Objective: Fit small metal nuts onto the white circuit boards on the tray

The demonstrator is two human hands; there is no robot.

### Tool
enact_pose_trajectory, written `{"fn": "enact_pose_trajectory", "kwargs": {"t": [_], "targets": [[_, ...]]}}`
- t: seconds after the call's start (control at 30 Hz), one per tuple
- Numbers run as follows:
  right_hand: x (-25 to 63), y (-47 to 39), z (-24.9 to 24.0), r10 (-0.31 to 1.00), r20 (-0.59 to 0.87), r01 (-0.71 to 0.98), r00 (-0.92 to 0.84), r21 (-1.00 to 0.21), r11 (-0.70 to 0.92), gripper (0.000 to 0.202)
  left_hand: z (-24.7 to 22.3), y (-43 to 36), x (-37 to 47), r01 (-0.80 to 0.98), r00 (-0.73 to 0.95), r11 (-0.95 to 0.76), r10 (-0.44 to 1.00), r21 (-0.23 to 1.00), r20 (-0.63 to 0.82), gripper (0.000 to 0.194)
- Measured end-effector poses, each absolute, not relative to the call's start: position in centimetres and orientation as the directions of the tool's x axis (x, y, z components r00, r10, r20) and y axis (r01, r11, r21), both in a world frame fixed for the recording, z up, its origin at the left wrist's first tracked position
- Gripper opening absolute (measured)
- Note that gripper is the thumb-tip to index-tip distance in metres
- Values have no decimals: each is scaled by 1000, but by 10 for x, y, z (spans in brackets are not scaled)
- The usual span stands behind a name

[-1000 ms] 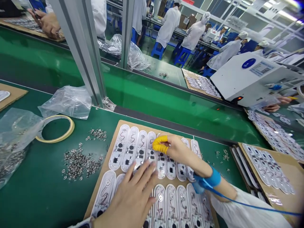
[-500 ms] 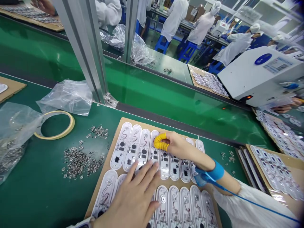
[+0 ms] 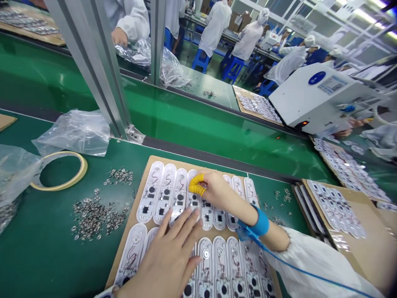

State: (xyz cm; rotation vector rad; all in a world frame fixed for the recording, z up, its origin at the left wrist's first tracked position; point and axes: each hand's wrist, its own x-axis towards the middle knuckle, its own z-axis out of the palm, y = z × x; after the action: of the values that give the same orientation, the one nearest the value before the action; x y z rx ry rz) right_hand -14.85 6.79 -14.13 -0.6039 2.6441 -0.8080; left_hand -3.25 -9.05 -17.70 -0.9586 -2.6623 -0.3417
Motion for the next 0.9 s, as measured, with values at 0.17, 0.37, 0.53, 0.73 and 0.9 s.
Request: {"fn": "enact_pose_trajectory", "kwargs": {"t": [0.17, 0.37, 0.53, 0.73, 0.9], "targets": [[-93, 99, -134, -384, 51, -337, -922, -597, 728, 22, -183, -88, -32, 658, -720, 747, 586, 95, 373, 46], [-62, 233, -132, 161, 121, 96, -980, -423, 901, 27, -184, -87, -29, 684, -675, 728, 617, 32, 404, 57], [-68, 291, -148, 269, 9, 243, -963, -403, 882, 12, -178, -89, -21, 715, -642, 699, 656, 3, 397, 67], [-70, 281, -153, 260, 76, 200, -963, -451, 870, 6, -181, -93, -10, 743, -630, 665, 656, 78, 415, 67], [-37, 201, -125, 36, 187, -91, -982, -624, 776, 20, -158, -82, -3, 365, -719, 428, 694, 827, -42, 45]]}}
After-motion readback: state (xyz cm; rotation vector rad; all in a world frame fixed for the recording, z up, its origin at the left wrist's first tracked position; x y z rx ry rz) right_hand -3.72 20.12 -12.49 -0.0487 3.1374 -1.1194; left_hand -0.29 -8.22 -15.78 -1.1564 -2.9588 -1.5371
